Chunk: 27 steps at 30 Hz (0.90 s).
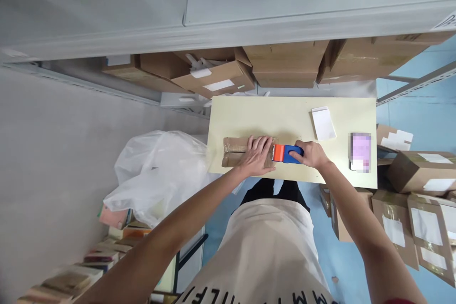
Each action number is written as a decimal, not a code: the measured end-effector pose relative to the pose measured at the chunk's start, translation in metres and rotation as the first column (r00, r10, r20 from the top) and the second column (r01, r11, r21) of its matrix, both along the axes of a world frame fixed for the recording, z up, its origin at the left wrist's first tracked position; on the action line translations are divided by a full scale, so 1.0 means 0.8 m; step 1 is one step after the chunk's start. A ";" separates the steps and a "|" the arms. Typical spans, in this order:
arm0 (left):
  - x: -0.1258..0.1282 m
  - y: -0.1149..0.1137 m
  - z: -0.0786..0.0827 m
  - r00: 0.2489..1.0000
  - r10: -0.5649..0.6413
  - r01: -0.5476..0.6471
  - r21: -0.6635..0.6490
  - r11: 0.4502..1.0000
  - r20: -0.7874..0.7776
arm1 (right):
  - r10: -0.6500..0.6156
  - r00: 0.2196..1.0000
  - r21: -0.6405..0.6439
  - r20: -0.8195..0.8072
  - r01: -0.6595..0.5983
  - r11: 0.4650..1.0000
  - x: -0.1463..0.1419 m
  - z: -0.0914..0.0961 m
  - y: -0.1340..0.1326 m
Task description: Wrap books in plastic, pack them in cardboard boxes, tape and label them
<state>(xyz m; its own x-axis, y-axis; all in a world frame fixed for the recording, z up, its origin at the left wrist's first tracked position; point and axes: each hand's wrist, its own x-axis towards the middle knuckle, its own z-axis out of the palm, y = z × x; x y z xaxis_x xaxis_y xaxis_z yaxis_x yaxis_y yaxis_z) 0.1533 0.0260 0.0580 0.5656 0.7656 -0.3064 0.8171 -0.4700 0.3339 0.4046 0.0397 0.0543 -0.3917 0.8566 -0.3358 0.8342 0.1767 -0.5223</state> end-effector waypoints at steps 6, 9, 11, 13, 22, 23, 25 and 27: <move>-0.008 -0.001 -0.003 0.999 -0.019 0.019 0.006 1.000 0.028 | -0.019 0.990 0.003 0.137 0.018 1.000 0.042 0.005 -0.008; -0.007 -0.004 0.000 0.997 -0.056 0.055 0.015 0.998 0.049 | -0.011 0.957 -0.016 0.290 0.017 1.000 0.021 0.026 -0.005; -0.003 -0.005 0.004 0.996 -0.072 0.071 0.033 0.997 0.045 | -0.008 0.934 -0.029 0.356 0.019 0.999 -0.016 0.042 -0.001; 0.000 -0.005 0.008 0.996 -0.080 0.078 0.059 0.995 0.030 | -0.001 0.930 -0.019 0.369 0.008 1.000 -0.059 0.054 0.002; 0.008 -0.002 0.012 0.999 -0.032 0.031 0.042 0.999 0.016 | -0.307 0.903 0.158 0.300 0.270 0.950 -0.015 0.025 -0.044; 0.008 -0.002 0.011 0.999 -0.019 0.018 0.028 0.999 0.030 | -0.373 0.896 0.210 0.240 0.328 0.921 0.003 0.012 -0.057; 0.003 -0.003 0.008 0.998 0.025 -0.026 0.020 0.999 0.054 | -0.425 0.896 0.295 0.124 0.376 0.878 0.029 -0.019 -0.081; -0.007 -0.008 0.005 0.993 0.111 -0.113 0.038 0.993 0.050 | -0.446 0.892 0.353 0.066 0.398 0.847 0.041 -0.054 -0.102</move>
<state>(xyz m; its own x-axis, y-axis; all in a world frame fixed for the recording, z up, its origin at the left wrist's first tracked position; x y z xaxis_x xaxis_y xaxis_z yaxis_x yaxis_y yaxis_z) 0.1473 0.0197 0.0617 0.4887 0.8363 -0.2484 0.8489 -0.3902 0.3566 0.4374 -0.0422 0.0111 0.0626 0.9974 -0.0363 0.9262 -0.0716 -0.3701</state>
